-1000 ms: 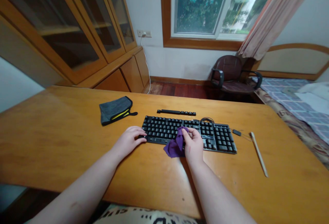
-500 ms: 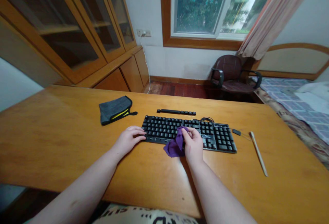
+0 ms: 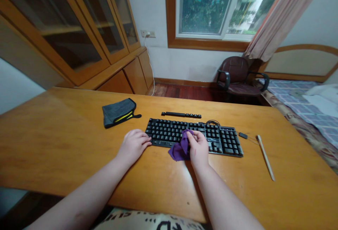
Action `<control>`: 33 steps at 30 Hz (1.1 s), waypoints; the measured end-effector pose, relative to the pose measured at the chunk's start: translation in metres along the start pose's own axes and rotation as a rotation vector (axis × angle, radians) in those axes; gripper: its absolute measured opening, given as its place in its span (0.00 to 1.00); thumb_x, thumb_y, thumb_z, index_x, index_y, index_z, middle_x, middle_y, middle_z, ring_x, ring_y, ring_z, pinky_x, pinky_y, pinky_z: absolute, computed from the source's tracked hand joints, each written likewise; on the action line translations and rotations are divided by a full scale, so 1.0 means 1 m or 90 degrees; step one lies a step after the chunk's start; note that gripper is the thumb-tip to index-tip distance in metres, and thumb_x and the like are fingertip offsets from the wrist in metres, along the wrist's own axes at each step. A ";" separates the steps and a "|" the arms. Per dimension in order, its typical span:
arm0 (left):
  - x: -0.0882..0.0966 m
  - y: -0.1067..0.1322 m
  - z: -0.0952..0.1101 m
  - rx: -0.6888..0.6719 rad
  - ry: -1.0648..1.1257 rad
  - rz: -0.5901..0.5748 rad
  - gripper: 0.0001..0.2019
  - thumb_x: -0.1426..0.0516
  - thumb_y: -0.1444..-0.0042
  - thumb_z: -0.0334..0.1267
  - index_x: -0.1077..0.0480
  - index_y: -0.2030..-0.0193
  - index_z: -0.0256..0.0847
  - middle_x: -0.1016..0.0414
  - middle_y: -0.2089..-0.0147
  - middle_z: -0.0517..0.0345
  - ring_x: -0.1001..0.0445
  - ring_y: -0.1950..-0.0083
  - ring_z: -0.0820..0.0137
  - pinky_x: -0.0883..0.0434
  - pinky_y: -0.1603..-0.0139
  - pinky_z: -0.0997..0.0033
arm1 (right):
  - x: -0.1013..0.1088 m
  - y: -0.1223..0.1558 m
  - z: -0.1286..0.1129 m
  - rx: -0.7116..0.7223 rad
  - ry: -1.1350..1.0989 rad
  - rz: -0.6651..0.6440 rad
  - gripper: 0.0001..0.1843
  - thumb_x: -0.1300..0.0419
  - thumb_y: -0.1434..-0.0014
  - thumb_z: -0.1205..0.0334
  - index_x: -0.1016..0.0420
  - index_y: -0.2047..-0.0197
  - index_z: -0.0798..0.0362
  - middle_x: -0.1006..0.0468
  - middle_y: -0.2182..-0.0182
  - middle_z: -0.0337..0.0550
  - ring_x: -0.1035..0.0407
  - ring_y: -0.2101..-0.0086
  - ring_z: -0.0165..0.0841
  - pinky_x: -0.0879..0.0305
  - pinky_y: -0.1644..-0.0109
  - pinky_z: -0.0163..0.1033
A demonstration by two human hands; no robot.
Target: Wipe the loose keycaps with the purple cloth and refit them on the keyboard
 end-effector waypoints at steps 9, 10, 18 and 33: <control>0.001 0.002 0.012 -0.038 -0.061 0.017 0.07 0.45 0.47 0.36 0.25 0.70 0.43 0.26 0.70 0.56 0.35 0.62 0.64 0.40 0.55 0.59 | 0.001 0.000 0.001 -0.012 0.007 0.004 0.15 0.36 0.54 0.52 0.30 0.66 0.53 0.27 0.79 0.35 0.33 0.80 0.28 0.41 0.78 0.31; 0.000 0.001 0.011 -0.037 -0.059 0.011 0.07 0.44 0.47 0.36 0.25 0.71 0.43 0.26 0.71 0.56 0.35 0.62 0.64 0.40 0.55 0.59 | 0.001 0.000 0.001 -0.012 0.007 0.006 0.15 0.36 0.54 0.52 0.30 0.66 0.53 0.27 0.80 0.35 0.33 0.80 0.28 0.42 0.78 0.31; 0.009 -0.017 0.002 -0.036 -0.018 -0.075 0.06 0.44 0.48 0.40 0.25 0.70 0.45 0.24 0.67 0.58 0.33 0.61 0.64 0.40 0.57 0.61 | -0.002 0.000 0.003 -0.012 -0.007 -0.012 0.15 0.37 0.54 0.52 0.29 0.66 0.53 0.26 0.78 0.36 0.33 0.78 0.28 0.40 0.76 0.31; -0.059 -0.156 -0.049 0.075 0.158 -0.209 0.20 0.38 0.61 0.34 0.27 0.57 0.42 0.25 0.56 0.52 0.28 0.56 0.62 0.33 0.55 0.67 | -0.003 0.003 0.000 -0.008 0.003 -0.012 0.15 0.37 0.53 0.52 0.29 0.65 0.54 0.26 0.77 0.38 0.33 0.77 0.29 0.40 0.75 0.32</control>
Point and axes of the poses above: each hand's wrist, its own y-axis away from the middle knuckle, its own x-axis out of the back of the hand, z = x × y, the point moved 6 cm from there along -y, towards the middle knuckle
